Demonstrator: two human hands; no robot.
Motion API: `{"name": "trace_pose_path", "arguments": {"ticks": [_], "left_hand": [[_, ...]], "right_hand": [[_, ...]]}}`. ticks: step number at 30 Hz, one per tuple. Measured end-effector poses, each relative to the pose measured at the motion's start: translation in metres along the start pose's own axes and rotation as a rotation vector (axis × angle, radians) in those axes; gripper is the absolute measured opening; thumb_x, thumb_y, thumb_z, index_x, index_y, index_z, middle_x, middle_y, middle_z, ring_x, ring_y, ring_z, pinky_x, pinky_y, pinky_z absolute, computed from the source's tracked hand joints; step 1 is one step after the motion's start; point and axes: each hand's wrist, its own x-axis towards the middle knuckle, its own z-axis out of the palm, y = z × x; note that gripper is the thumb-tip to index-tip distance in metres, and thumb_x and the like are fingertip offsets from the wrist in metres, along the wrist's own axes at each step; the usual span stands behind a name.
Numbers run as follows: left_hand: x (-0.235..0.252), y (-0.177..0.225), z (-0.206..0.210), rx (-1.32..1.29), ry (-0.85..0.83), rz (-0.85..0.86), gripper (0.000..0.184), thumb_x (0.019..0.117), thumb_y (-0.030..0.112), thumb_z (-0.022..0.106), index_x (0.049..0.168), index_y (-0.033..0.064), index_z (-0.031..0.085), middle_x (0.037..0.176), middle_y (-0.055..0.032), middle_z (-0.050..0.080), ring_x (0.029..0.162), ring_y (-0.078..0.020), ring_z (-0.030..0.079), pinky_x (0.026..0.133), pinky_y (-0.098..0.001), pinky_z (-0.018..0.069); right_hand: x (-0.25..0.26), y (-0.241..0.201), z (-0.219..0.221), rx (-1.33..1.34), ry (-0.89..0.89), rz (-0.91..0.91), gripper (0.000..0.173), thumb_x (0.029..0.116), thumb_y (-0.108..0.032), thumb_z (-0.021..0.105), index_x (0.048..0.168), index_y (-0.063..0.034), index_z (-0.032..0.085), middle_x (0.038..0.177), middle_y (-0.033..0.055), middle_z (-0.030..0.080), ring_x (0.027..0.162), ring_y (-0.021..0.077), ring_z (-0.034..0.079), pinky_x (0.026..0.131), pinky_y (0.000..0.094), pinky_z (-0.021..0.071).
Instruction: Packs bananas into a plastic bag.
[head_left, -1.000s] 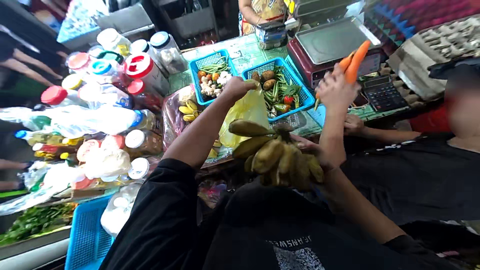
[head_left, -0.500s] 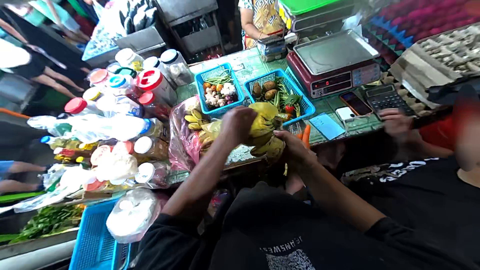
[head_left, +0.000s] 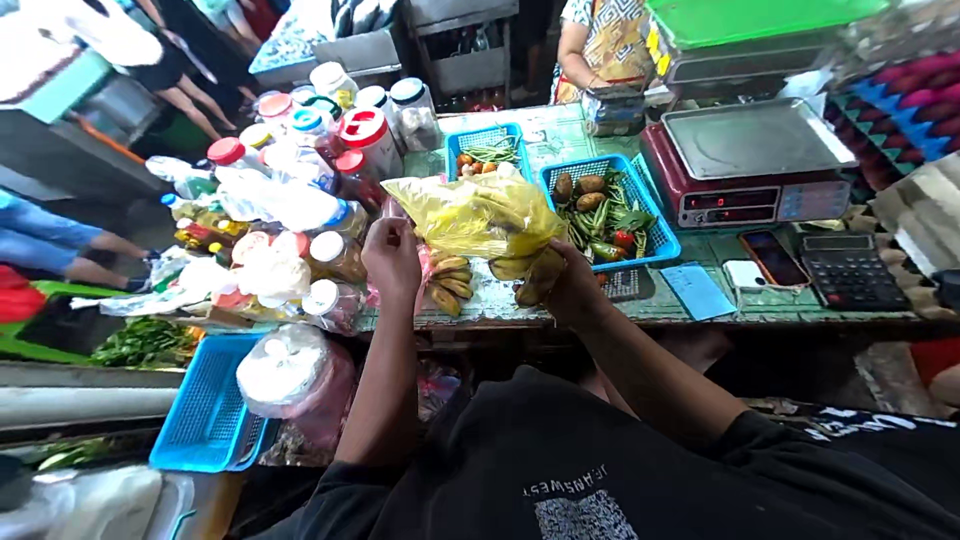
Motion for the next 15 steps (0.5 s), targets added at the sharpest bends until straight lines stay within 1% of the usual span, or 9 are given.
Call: {"name": "trace_pose_path", "arguments": {"ticks": [1, 3, 6, 7, 9, 10, 12, 13, 15], "left_hand": [[-0.005, 0.000, -0.003, -0.106, -0.003, 0.057, 0.017, 0.0971, 0.010, 0.061, 0.108, -0.0012, 0.068, 0.099, -0.0141, 0.068, 0.081, -0.0196, 0.066, 0.073, -0.0387, 0.0578], [-0.026, 0.007, -0.007, -0.139, -0.050, 0.255, 0.027, 0.0863, 0.008, 0.064, 0.111, -0.0020, 0.067, 0.105, -0.0158, 0.066, 0.088, -0.0224, 0.066, 0.076, -0.0415, 0.0579], [-0.044, 0.014, 0.002, 0.066, -0.140, 0.310, 0.051, 0.0844, 0.024, 0.077, 0.130, 0.0059, 0.063, 0.134, -0.0179, 0.060, 0.125, -0.0332, 0.058, 0.103, -0.0521, 0.0510], [-0.040, 0.011, 0.006, 0.079, -0.135, 0.278, 0.038, 0.0884, 0.023, 0.076, 0.122, 0.0059, 0.069, 0.131, -0.0171, 0.063, 0.126, -0.0345, 0.057, 0.106, -0.0538, 0.0475], [-0.023, 0.007, 0.006, -0.041, -0.061, 0.154, 0.018, 0.0941, 0.017, 0.067, 0.103, 0.0024, 0.072, 0.110, -0.0117, 0.071, 0.112, -0.0261, 0.064, 0.100, -0.0472, 0.0511], [-0.014, 0.008, 0.004, -0.198, -0.035, 0.069, 0.016, 0.0970, 0.014, 0.064, 0.103, -0.0006, 0.068, 0.099, -0.0096, 0.071, 0.099, -0.0195, 0.068, 0.091, -0.0401, 0.0554], [-0.002, 0.014, -0.001, -0.671, -0.070, -0.093, 0.005, 0.1020, 0.010, 0.058, 0.102, 0.0049, 0.060, 0.080, -0.0018, 0.062, 0.072, -0.0112, 0.062, 0.070, -0.0301, 0.0556], [0.001, 0.017, -0.007, -0.838, -0.148, -0.146, 0.005, 0.1034, 0.011, 0.055, 0.102, 0.0085, 0.059, 0.077, 0.0002, 0.061, 0.068, -0.0102, 0.060, 0.065, -0.0296, 0.0550], [-0.002, 0.018, -0.021, -0.869, -0.306, -0.151, 0.006, 0.1039, 0.014, 0.054, 0.103, 0.0116, 0.060, 0.079, 0.0011, 0.061, 0.067, -0.0088, 0.060, 0.062, -0.0279, 0.0551]], "right_hand": [[0.002, -0.001, 0.002, 0.003, 0.001, 0.009, 0.044, 0.1051, -0.046, 0.042, 0.126, -0.0112, 0.059, 0.105, 0.0130, 0.069, 0.092, 0.0259, 0.070, 0.080, 0.0483, 0.0605], [0.006, 0.001, 0.002, 0.010, -0.001, 0.028, 0.044, 0.1057, -0.045, 0.040, 0.125, -0.0111, 0.060, 0.104, 0.0132, 0.069, 0.090, 0.0256, 0.069, 0.078, 0.0483, 0.0604], [0.012, 0.004, 0.006, -0.006, 0.021, 0.026, 0.042, 0.1070, -0.041, 0.037, 0.124, -0.0104, 0.060, 0.104, 0.0121, 0.069, 0.092, 0.0239, 0.069, 0.079, 0.0470, 0.0598], [0.011, 0.007, 0.009, -0.018, 0.031, 0.018, 0.041, 0.1077, -0.040, 0.034, 0.122, -0.0101, 0.059, 0.102, 0.0114, 0.069, 0.091, 0.0235, 0.069, 0.079, 0.0464, 0.0598], [0.010, 0.012, 0.010, -0.025, -0.008, 0.004, 0.043, 0.1086, -0.038, 0.030, 0.121, -0.0105, 0.060, 0.103, 0.0103, 0.070, 0.094, 0.0226, 0.069, 0.080, 0.0460, 0.0596], [0.010, 0.013, 0.009, -0.017, -0.022, 0.015, 0.044, 0.1084, -0.039, 0.029, 0.123, -0.0113, 0.060, 0.106, 0.0104, 0.070, 0.095, 0.0230, 0.069, 0.081, 0.0466, 0.0595], [0.009, 0.014, 0.006, 0.015, -0.015, 0.071, 0.044, 0.1075, -0.042, 0.032, 0.125, -0.0130, 0.060, 0.108, 0.0106, 0.070, 0.096, 0.0234, 0.069, 0.081, 0.0465, 0.0593], [0.009, 0.013, 0.006, 0.038, 0.003, 0.090, 0.044, 0.1070, -0.042, 0.034, 0.124, -0.0127, 0.061, 0.107, 0.0115, 0.070, 0.095, 0.0242, 0.069, 0.079, 0.0468, 0.0595], [0.008, 0.009, 0.006, 0.067, 0.002, 0.117, 0.045, 0.1064, -0.043, 0.033, 0.122, -0.0119, 0.062, 0.104, 0.0127, 0.071, 0.092, 0.0251, 0.070, 0.076, 0.0461, 0.0604]]}}
